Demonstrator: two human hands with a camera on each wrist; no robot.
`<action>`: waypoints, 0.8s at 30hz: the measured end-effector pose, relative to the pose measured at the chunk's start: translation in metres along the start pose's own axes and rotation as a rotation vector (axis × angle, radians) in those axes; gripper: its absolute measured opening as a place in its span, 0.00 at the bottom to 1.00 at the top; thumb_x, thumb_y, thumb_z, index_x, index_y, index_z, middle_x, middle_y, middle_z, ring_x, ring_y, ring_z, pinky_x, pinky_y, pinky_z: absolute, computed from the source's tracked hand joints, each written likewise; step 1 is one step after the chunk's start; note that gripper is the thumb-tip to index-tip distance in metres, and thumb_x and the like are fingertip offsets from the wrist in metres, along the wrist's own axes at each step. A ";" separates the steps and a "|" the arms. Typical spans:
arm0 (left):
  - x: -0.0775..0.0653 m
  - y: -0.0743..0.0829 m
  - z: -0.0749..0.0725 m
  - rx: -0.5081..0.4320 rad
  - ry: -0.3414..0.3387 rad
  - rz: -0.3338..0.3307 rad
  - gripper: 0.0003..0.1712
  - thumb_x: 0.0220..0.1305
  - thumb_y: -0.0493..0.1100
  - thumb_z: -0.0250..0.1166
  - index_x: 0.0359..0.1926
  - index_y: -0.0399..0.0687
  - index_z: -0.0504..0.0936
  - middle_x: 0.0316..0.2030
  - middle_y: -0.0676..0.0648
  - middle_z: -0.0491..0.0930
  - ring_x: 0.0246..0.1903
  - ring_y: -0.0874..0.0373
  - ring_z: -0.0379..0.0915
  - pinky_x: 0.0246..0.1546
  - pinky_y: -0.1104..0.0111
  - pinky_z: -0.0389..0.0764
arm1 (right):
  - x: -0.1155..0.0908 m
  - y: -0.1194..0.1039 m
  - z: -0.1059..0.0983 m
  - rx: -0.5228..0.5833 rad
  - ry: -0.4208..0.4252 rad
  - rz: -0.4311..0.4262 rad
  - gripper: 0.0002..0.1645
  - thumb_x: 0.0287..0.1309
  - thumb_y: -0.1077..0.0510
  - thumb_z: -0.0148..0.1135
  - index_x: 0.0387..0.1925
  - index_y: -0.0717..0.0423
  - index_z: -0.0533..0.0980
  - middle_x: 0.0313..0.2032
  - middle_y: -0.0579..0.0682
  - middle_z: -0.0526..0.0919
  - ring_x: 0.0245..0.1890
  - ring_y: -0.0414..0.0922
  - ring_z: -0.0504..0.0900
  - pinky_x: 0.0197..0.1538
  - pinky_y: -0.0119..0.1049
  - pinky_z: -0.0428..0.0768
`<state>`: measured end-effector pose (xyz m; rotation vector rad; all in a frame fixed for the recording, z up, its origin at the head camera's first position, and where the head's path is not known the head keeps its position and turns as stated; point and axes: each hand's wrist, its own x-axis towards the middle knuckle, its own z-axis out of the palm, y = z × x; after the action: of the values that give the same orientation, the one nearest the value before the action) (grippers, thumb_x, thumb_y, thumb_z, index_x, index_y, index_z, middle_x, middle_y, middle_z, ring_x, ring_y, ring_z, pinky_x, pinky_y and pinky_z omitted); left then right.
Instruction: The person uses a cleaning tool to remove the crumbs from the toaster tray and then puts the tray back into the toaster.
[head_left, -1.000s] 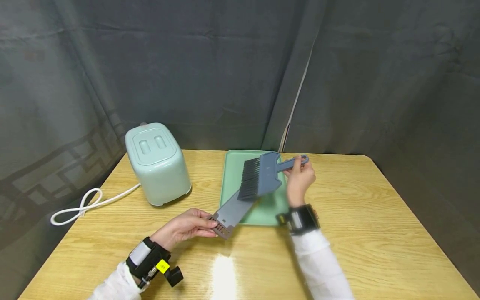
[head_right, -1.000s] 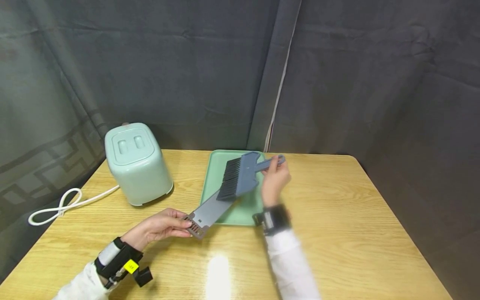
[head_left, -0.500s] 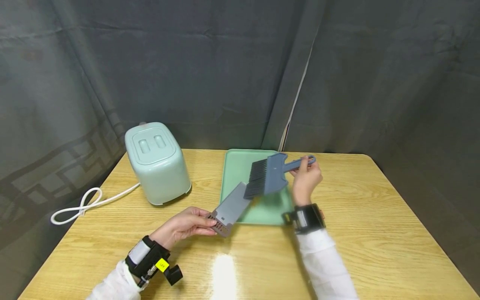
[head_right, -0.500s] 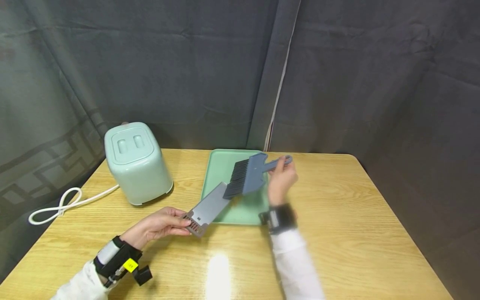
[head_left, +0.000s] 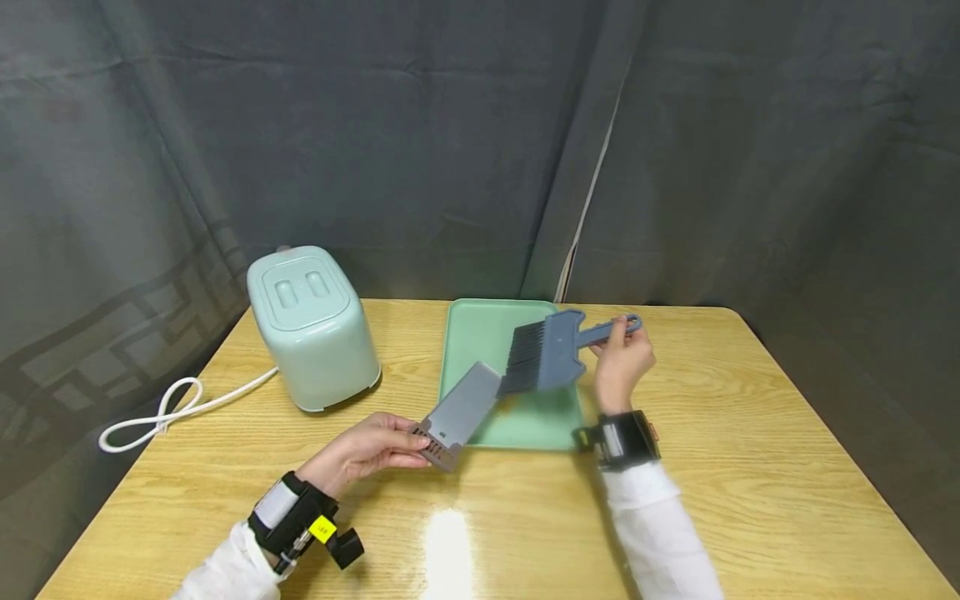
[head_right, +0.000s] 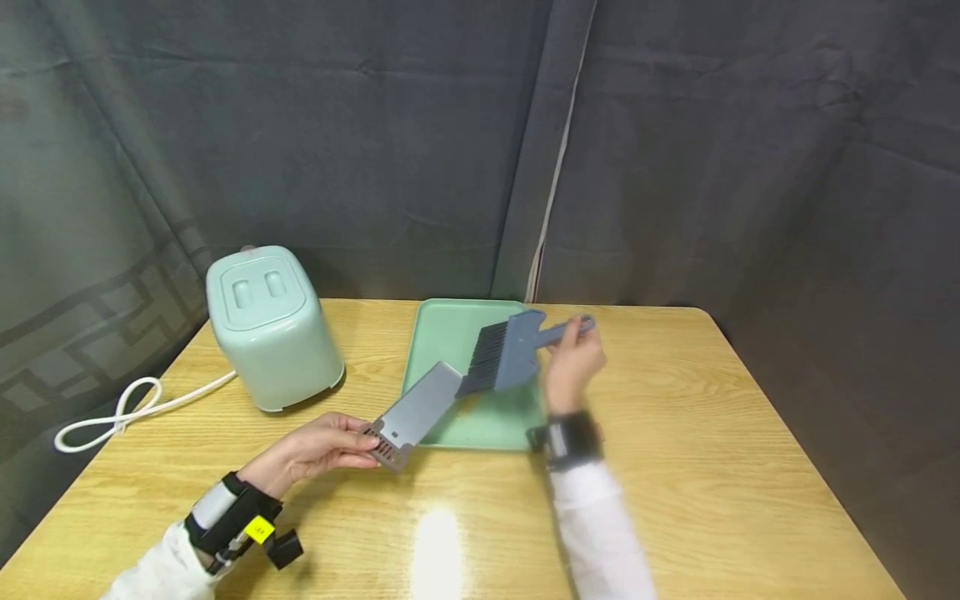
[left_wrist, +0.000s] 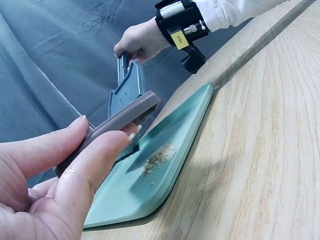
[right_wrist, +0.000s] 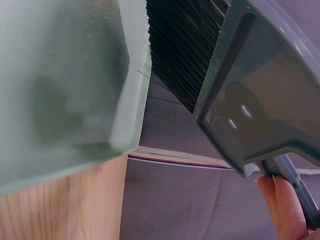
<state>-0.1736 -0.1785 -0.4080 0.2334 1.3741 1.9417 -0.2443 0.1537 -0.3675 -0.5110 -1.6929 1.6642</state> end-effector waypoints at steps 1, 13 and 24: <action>0.000 0.000 0.000 0.000 -0.002 0.000 0.13 0.69 0.24 0.56 0.52 0.21 0.79 0.39 0.40 0.87 0.38 0.56 0.87 0.47 0.69 0.88 | 0.001 0.001 -0.001 0.001 0.000 0.002 0.18 0.77 0.61 0.50 0.43 0.76 0.77 0.29 0.56 0.79 0.16 0.26 0.77 0.24 0.18 0.83; 0.001 -0.002 0.000 -0.008 -0.011 -0.007 0.12 0.69 0.24 0.57 0.50 0.24 0.81 0.40 0.40 0.87 0.38 0.56 0.88 0.47 0.70 0.88 | 0.006 0.003 -0.008 0.002 0.008 0.022 0.17 0.77 0.60 0.49 0.45 0.75 0.76 0.32 0.57 0.79 0.17 0.26 0.78 0.26 0.20 0.85; -0.001 -0.002 -0.001 -0.012 -0.004 -0.007 0.13 0.70 0.25 0.58 0.52 0.22 0.80 0.40 0.38 0.87 0.38 0.56 0.88 0.48 0.69 0.88 | 0.012 0.001 -0.016 0.052 0.026 0.074 0.14 0.77 0.60 0.49 0.42 0.69 0.75 0.29 0.51 0.76 0.16 0.28 0.79 0.28 0.21 0.86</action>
<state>-0.1726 -0.1798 -0.4099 0.2260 1.3581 1.9420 -0.2412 0.1731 -0.3672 -0.5741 -1.6254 1.7416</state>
